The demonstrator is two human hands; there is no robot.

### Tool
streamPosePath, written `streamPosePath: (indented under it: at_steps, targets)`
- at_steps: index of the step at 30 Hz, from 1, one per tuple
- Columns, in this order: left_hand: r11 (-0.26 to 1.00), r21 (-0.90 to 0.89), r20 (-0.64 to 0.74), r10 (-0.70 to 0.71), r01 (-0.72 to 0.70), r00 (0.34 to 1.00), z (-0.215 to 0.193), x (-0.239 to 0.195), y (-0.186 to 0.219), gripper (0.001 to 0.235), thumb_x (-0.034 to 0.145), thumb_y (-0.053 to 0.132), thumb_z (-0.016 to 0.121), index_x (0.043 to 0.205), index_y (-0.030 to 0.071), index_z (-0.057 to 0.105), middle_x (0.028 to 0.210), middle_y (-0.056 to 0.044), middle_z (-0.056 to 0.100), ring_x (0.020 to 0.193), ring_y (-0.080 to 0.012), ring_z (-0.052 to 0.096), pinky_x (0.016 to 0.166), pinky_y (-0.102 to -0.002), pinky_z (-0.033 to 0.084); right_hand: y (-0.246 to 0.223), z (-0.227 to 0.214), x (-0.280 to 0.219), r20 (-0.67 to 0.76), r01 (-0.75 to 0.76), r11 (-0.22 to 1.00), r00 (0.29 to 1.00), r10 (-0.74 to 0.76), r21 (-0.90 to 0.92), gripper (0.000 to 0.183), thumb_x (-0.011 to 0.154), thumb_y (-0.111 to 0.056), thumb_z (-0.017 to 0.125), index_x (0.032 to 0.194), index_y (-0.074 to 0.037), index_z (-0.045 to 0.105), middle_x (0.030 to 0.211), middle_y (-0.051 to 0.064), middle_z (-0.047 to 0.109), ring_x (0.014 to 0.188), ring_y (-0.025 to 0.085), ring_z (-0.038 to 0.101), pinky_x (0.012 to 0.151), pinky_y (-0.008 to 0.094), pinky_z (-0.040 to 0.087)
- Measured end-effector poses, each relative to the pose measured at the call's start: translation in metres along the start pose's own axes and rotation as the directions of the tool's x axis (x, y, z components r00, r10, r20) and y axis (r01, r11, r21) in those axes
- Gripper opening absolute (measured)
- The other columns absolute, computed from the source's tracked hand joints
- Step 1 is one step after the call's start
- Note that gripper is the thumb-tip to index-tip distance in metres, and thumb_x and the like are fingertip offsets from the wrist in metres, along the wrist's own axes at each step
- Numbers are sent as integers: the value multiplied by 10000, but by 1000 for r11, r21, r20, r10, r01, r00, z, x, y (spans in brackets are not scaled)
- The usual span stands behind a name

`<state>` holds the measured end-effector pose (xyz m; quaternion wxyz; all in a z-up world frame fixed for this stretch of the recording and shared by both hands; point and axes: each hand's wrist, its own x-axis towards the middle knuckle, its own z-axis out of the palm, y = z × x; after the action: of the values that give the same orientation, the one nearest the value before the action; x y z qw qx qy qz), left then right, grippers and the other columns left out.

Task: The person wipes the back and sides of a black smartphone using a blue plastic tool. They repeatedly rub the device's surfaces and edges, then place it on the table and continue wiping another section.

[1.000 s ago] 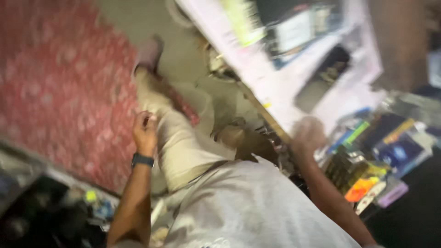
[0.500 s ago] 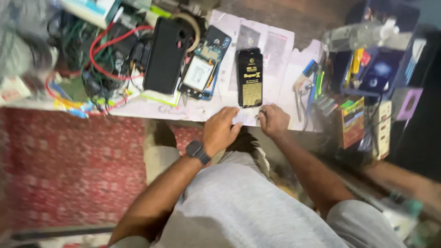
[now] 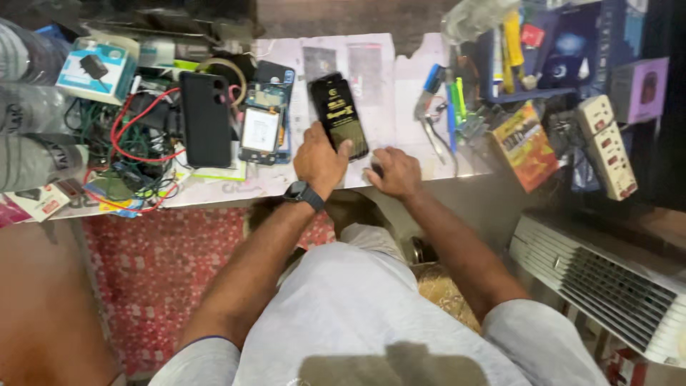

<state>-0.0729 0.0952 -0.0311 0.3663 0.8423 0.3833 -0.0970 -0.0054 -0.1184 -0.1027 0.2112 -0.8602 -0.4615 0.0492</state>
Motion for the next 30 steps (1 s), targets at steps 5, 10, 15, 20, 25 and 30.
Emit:
streamPosePath:
  at_steps: [5, 10, 15, 20, 25, 30]
  targets:
    - [994, 87, -162, -45, 59, 986, 15, 12, 31, 933, 706, 541, 869, 1289, -49, 441, 1172, -226, 584, 1012, -425, 629, 762, -522, 557, 7, -3, 5, -8, 19, 998, 1000, -19, 65, 496, 844, -393, 821, 1168, -114, 568, 914, 108, 665, 802, 324, 675, 651, 454, 544]
    - [967, 242, -303, -8, 85, 953, 18, 24, 55, 1142, 647, 567, 894, 1396, -88, 335, 1192, -223, 529, 1094, -408, 572, 799, -486, 568, -1, -10, 6, -86, 59, 994, 995, -51, 88, 481, 849, -338, 818, 1181, -80, 585, 896, 106, 666, 773, 323, 669, 641, 454, 533]
    - [969, 214, -185, -85, 125, 979, 21, 34, 61, 1145, 620, 439, 937, 1443, -17, 287, 1213, -225, 531, 1059, -417, 592, 788, -497, 566, -5, -14, 14, -116, -229, 914, 953, 281, 333, 300, 907, -212, 766, 1128, -60, 632, 893, 135, 709, 772, 303, 708, 707, 405, 571]
    - [967, 138, -183, -190, 216, 965, 27, 43, 26, 931, 556, 426, 981, 1244, 60, 474, 1035, -147, 644, 899, -374, 659, 728, -509, 562, -7, -7, 20, 129, -511, 597, 815, 564, 618, 245, 937, -162, 740, 1084, -7, 620, 817, 138, 705, 722, 223, 709, 686, 351, 575]
    - [955, -242, -194, 124, -169, 973, 24, 40, -11, 245, 903, 177, 841, 1009, 39, 668, 817, -83, 655, 711, -246, 626, 676, -382, 517, -26, -6, 35, 19, -439, 650, 837, 546, 620, 310, 946, -222, 760, 1132, -3, 643, 868, 112, 699, 767, 183, 677, 670, 342, 564]
    - [523, -835, 219, 27, 172, 975, 40, 15, -4, 116, 932, 125, 719, 1024, 59, 693, 824, 34, 623, 688, -69, 552, 604, -237, 476, -45, -18, 23, 582, -588, -221, 541, 608, 778, 291, 995, -282, 646, 1165, -48, 669, 825, 23, 650, 588, 126, 552, 495, 279, 486]
